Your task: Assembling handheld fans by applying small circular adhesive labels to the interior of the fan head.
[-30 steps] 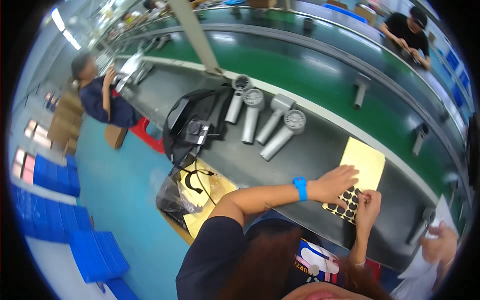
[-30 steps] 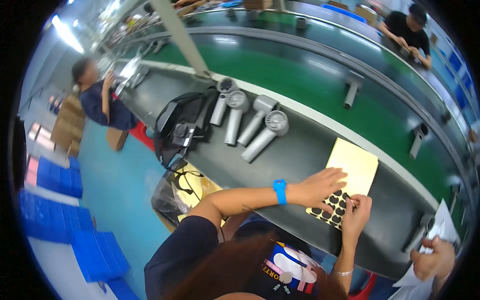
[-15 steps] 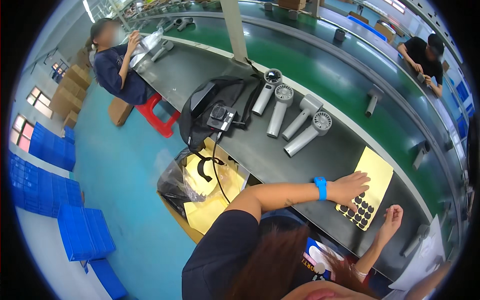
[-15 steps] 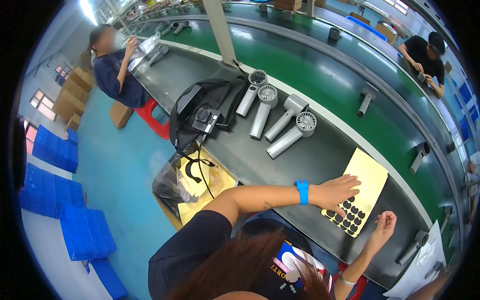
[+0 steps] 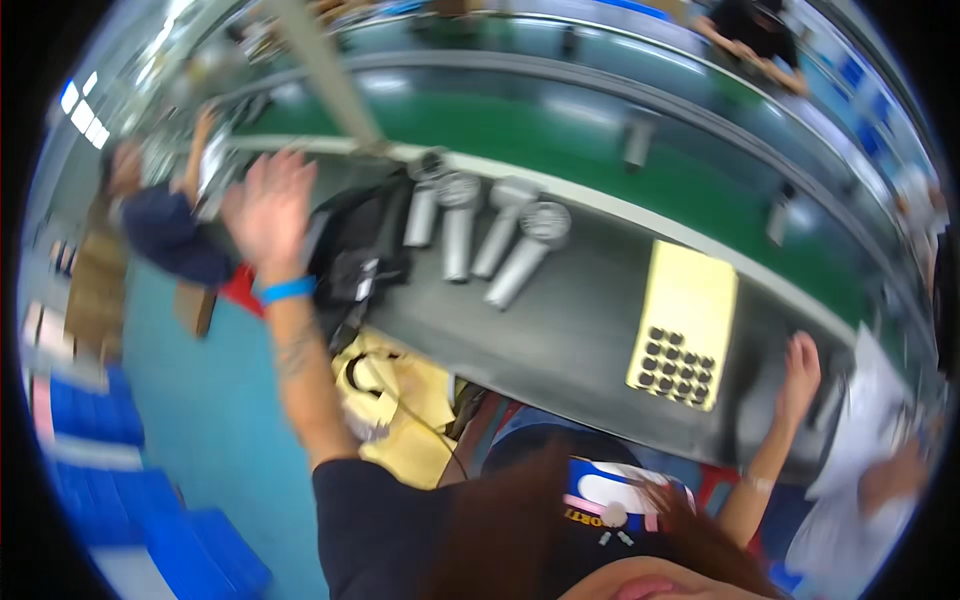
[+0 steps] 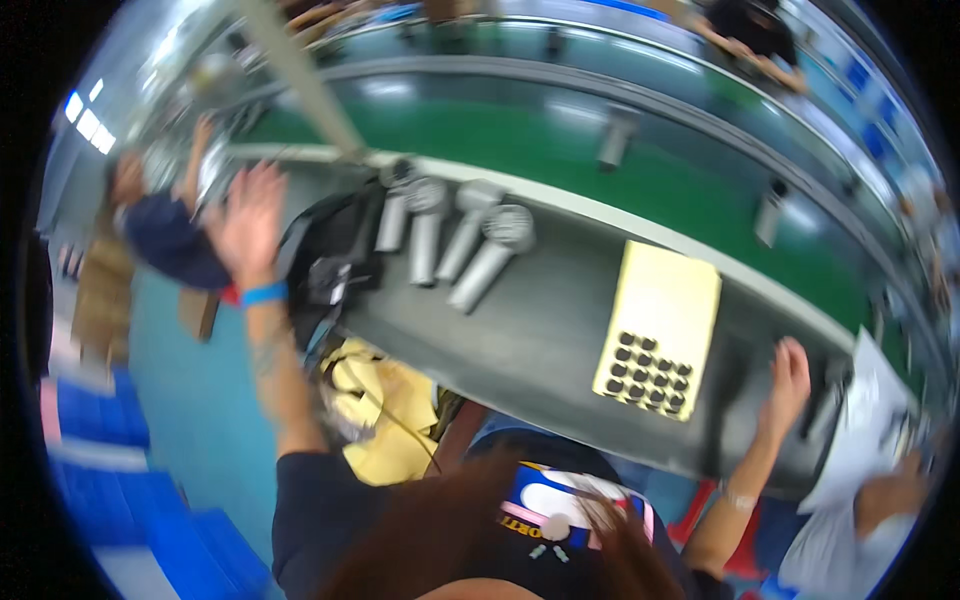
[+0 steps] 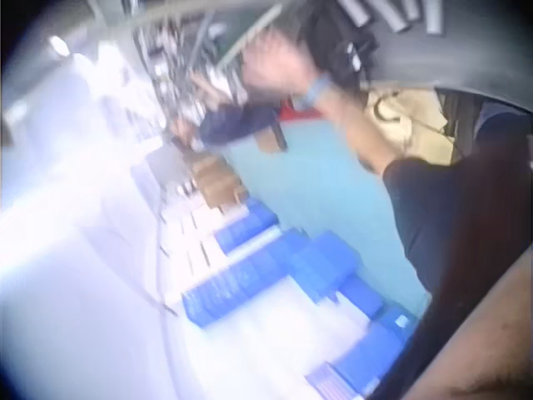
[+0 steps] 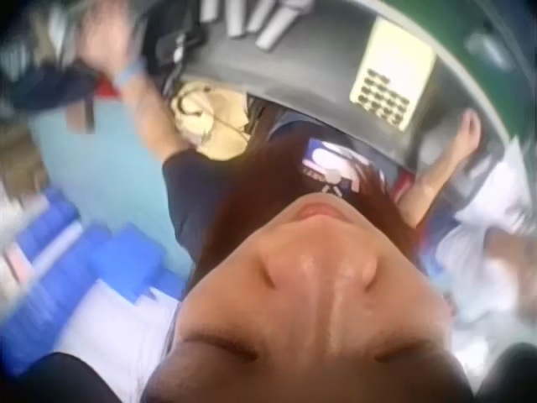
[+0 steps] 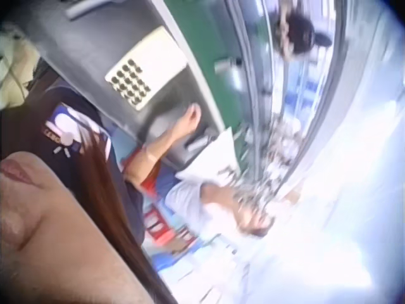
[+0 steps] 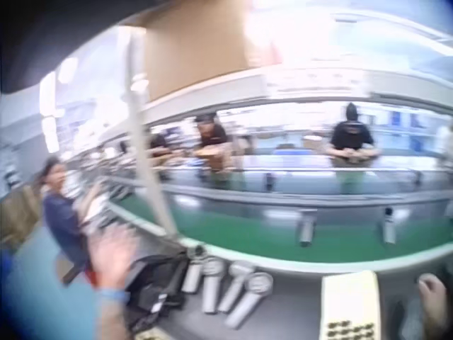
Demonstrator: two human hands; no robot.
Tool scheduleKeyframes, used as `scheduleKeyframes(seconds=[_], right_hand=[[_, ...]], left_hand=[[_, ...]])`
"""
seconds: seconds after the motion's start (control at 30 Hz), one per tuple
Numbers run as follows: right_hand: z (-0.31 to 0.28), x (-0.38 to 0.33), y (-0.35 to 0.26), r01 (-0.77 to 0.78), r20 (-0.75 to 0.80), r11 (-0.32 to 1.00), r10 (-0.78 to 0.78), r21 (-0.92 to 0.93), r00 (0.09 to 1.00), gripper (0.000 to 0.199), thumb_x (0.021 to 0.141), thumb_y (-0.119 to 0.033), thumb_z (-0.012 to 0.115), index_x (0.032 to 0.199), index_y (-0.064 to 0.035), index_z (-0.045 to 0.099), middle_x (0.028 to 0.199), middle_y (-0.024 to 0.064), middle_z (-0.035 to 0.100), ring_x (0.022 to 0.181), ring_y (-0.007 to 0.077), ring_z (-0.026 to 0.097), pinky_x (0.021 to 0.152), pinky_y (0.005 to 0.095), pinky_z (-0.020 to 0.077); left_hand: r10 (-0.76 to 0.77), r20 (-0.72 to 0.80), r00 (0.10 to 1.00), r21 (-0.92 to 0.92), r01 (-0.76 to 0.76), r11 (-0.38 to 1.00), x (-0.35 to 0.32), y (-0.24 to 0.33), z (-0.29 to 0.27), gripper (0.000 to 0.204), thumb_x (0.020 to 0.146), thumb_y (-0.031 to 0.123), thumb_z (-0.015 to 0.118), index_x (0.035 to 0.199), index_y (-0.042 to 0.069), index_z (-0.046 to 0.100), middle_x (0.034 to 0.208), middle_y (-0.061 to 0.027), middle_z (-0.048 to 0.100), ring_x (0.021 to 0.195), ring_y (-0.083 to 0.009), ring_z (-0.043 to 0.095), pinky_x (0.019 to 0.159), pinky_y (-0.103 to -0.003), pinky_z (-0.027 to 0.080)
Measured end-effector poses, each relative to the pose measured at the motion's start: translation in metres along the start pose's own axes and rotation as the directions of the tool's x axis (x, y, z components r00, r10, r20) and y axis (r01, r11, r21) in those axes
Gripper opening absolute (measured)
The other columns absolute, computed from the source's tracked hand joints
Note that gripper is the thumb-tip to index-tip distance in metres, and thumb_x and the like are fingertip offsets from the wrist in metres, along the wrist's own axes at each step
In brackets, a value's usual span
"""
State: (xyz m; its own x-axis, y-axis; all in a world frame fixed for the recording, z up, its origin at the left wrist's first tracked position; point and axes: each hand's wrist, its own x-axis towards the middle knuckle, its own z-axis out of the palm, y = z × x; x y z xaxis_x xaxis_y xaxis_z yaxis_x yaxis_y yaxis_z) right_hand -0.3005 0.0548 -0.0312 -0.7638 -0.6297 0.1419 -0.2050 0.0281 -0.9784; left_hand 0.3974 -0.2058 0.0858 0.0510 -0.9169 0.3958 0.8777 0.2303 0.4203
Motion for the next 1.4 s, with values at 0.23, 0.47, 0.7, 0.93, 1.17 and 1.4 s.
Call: scheduleKeyframes(seconds=[0.23,0.47,0.7,0.93,1.17,1.4], right_hand=[[0.049,0.057,0.004,-0.084,0.116,0.996,0.080,0.033,0.990,0.026,0.088,-0.015,0.060,0.113,-0.0080,0.058,0.100,0.0018,0.061,0.088,0.0096,0.056,0.071,0.0217,0.0425],[0.086,0.147,0.013,0.055,0.027,0.986,-0.051,-0.156,0.998,0.053,0.082,-0.012,0.066,0.129,-0.0081,0.041,0.097,0.0090,0.062,0.083,0.0139,0.059,0.070,0.0260,0.0470],[0.178,0.190,0.032,0.234,0.040,0.766,-0.263,-0.599,0.964,0.089,0.074,-0.045,0.071,0.136,-0.0038,0.022,0.099,0.0183,0.063,0.092,0.0383,0.062,0.084,0.0421,0.0459],[0.154,0.195,0.051,0.224,-0.030,0.831,-0.278,-0.509,0.960,0.092,0.072,-0.048,0.074,0.133,0.0061,0.031,0.103,0.0124,0.064,0.096,0.0246,0.061,0.092,0.0328,0.0401],[0.179,0.188,0.039,0.286,0.055,0.838,-0.295,-0.465,0.954,0.097,0.073,-0.044,0.076,0.136,0.0058,0.022,0.090,0.0089,0.066,0.083,0.0176,0.061,0.083,0.0273,0.0442],[0.170,0.208,0.032,0.215,0.170,0.806,-0.143,-0.552,0.975,0.094,0.074,-0.038,0.075,0.137,0.0043,0.020,0.088,0.0079,0.066,0.071,0.0139,0.059,0.068,0.0255,0.0462]], left_hand=[[0.369,-0.379,0.848,0.221,-0.304,0.927,-0.031,0.112,-0.153,0.082,0.089,0.039,0.051,0.146,0.016,-0.003,0.147,-0.0259,0.018,0.133,-0.0460,0.022,0.108,-0.060,0.022],[0.324,-0.490,0.809,0.226,-0.241,0.944,-0.014,0.090,-0.186,0.091,0.087,0.043,0.055,0.144,0.017,-0.011,0.143,-0.0296,0.024,0.128,-0.0483,0.030,0.105,-0.061,0.028],[0.329,-0.509,0.795,0.252,-0.227,0.941,-0.032,0.101,-0.166,0.103,0.080,0.038,0.064,0.144,0.009,-0.012,0.149,-0.0233,0.013,0.135,-0.0438,0.018,0.108,-0.060,0.021],[0.306,-0.539,0.785,0.266,-0.187,0.946,-0.018,0.068,-0.144,0.117,0.071,0.047,0.074,0.146,0.012,-0.009,0.151,-0.0201,0.002,0.138,-0.0389,0.012,0.107,-0.061,0.019],[0.459,-0.603,0.652,0.581,-0.035,0.813,-0.022,0.075,-0.160,0.094,0.073,0.043,0.074,0.142,0.006,0.023,0.150,-0.0220,0.008,0.134,-0.0408,0.022,0.100,-0.059,0.031],[0.600,-0.195,0.776,0.726,0.526,-0.444,0.010,0.090,-0.224,0.076,0.070,0.034,0.074,0.126,-0.006,0.042,0.125,-0.0261,0.049,0.119,-0.0384,0.046,0.099,-0.041,0.037]])
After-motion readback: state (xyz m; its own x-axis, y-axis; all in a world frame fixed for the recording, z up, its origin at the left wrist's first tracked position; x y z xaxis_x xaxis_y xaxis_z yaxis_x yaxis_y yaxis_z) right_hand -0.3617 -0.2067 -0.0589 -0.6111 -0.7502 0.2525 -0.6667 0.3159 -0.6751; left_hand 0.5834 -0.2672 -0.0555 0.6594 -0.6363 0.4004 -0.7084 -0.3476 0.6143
